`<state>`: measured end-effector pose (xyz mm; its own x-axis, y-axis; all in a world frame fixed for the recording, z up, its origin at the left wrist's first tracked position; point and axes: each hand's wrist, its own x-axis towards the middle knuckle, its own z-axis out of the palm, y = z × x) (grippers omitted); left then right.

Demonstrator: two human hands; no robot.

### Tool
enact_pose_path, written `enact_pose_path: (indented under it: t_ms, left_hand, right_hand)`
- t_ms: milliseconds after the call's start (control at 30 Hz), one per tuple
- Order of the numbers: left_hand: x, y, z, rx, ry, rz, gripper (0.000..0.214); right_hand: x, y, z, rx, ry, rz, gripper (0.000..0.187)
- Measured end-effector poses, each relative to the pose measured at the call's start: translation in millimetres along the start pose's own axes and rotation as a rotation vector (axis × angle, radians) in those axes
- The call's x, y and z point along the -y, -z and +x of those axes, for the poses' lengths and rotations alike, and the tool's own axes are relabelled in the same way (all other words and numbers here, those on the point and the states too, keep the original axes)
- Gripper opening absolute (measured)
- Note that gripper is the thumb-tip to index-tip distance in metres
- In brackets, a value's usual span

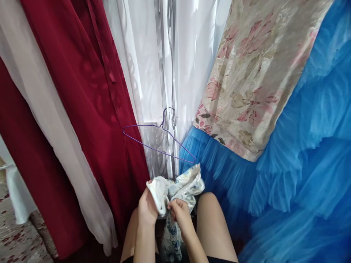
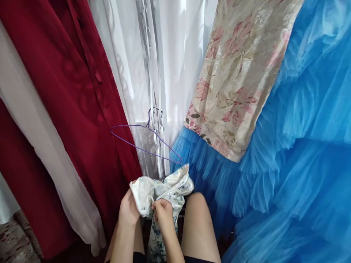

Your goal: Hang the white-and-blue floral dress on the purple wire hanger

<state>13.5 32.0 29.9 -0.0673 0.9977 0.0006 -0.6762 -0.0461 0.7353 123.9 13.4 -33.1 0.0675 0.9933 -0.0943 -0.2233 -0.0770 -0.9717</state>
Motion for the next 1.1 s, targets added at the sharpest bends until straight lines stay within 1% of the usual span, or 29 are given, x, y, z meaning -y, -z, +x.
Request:
enact_pose_path:
  t_ms: [67, 100, 167, 200, 267, 300, 333, 400, 467, 533, 567, 600, 633, 667, 700, 767, 800, 833, 867, 933, 1000, 1033, 1100]
  left_hand:
    - [11.7, -4.6, -18.0, 0.008, 0.001, -0.053, 0.027]
    - [14.1, -9.2, -26.5, 0.033, -0.009, -0.070, 0.025]
    - [14.0, -21.4, -41.5, 0.119, -0.048, -0.056, 0.023]
    - [12.6, -27.9, -48.0, 0.165, -0.077, -0.014, 0.022]
    - [9.8, -39.4, -58.8, 0.236, -0.141, 0.120, 0.022]
    - [9.2, -43.7, -63.1, 0.259, -0.173, 0.201, 0.022]
    - [9.2, -47.0, -66.6, 0.280, -0.202, 0.285, 0.022]
    - [9.7, -50.7, -70.3, 0.300, -0.260, 0.423, 0.021]
    - [9.3, -50.8, -68.8, 0.262, -0.316, 0.482, 0.022]
    - [7.5, -46.2, -62.7, 0.191, -0.355, 0.503, 0.025]
    - [6.8, -41.3, -59.0, 0.174, -0.365, 0.535, 0.032]
    - [6.9, -34.5, -55.6, 0.185, -0.362, 0.587, 0.043]
    - [8.4, -25.5, -53.3, 0.223, -0.333, 0.652, 0.054]
    - [11.4, -14.6, -52.8, 0.289, -0.264, 0.717, 0.063]
    - [16.3, -2.2, -54.4, 0.373, -0.157, 0.773, 0.069]
    - [30.6, 24.2, -64.3, 0.550, 0.125, 0.836, 0.072]
    - [38.8, 36.6, -71.7, 0.614, 0.251, 0.858, 0.072]
    - [46.5, 47.8, -79.6, 0.656, 0.346, 0.889, 0.070]
    - [52.9, 57.4, -87.0, 0.678, 0.400, 0.932, 0.069]
    - [58.7, 72.7, -95.3, 0.672, 0.406, 1.066, 0.064]
    - [52.9, 86.1, -89.5, 0.639, 0.335, 1.269, 0.057]
    - [45.5, 93.3, -80.5, 0.622, 0.281, 1.385, 0.050]
    - [22.6, 109.6, -51.9, 0.613, 0.158, 1.608, 0.035]
  right_hand:
    - [-1.9, 12.1, -3.3, 0.030, -0.010, -0.057, 0.034]
    - [1.5, 19.0, -7.2, 0.050, -0.010, -0.090, 0.032]
    - [16.7, 33.2, -19.1, 0.112, 0.019, -0.189, 0.017]
    - [27.5, 39.6, -26.6, 0.157, 0.047, -0.251, 0.020]
    - [51.3, 49.2, -42.0, 0.266, 0.113, -0.369, 0.046]
    - [62.2, 51.8, -48.6, 0.316, 0.148, -0.398, 0.051]
    - [71.2, 52.9, -53.9, 0.351, 0.178, -0.389, 0.049]
    - [82.2, 51.5, -59.2, 0.363, 0.221, -0.298, 0.034]
    - [84.6, 48.1, -58.3, 0.295, 0.221, -0.175, 0.019]
    - [82.7, 45.4, -55.1, 0.229, 0.181, -0.049, 0.008]
    - [81.7, 44.9, -54.2, 0.212, 0.153, 0.028, 0.005]
    - [80.9, 45.3, -54.1, 0.196, 0.115, 0.120, 0.005]
    - [80.7, 46.4, -55.1, 0.171, 0.068, 0.220, 0.009]
    - [80.8, 48.5, -57.0, 0.136, 0.016, 0.315, 0.014]
    - [81.2, 51.3, -59.6, 0.099, -0.037, 0.393, 0.020]
    - [81.6, 59.6, -65.4, 0.074, -0.113, 0.489, 0.026]
    - [81.3, 64.7, -67.9, 0.094, -0.125, 0.515, 0.027]
    - [80.8, 70.5, -70.0, 0.132, -0.127, 0.531, 0.026]
    - [80.2, 76.6, -71.5, 0.175, -0.122, 0.538, 0.025]
    - [80.0, 89.8, -72.8, 0.225, -0.074, 0.541, 0.024]
    - [82.5, 103.3, -72.0, 0.203, 0.008, 0.532, 0.026]
    - [84.9, 109.6, -71.0, 0.167, 0.048, 0.524, 0.027]
    - [90.9, 119.9, -67.8, 0.099, 0.116, 0.492, 0.025]
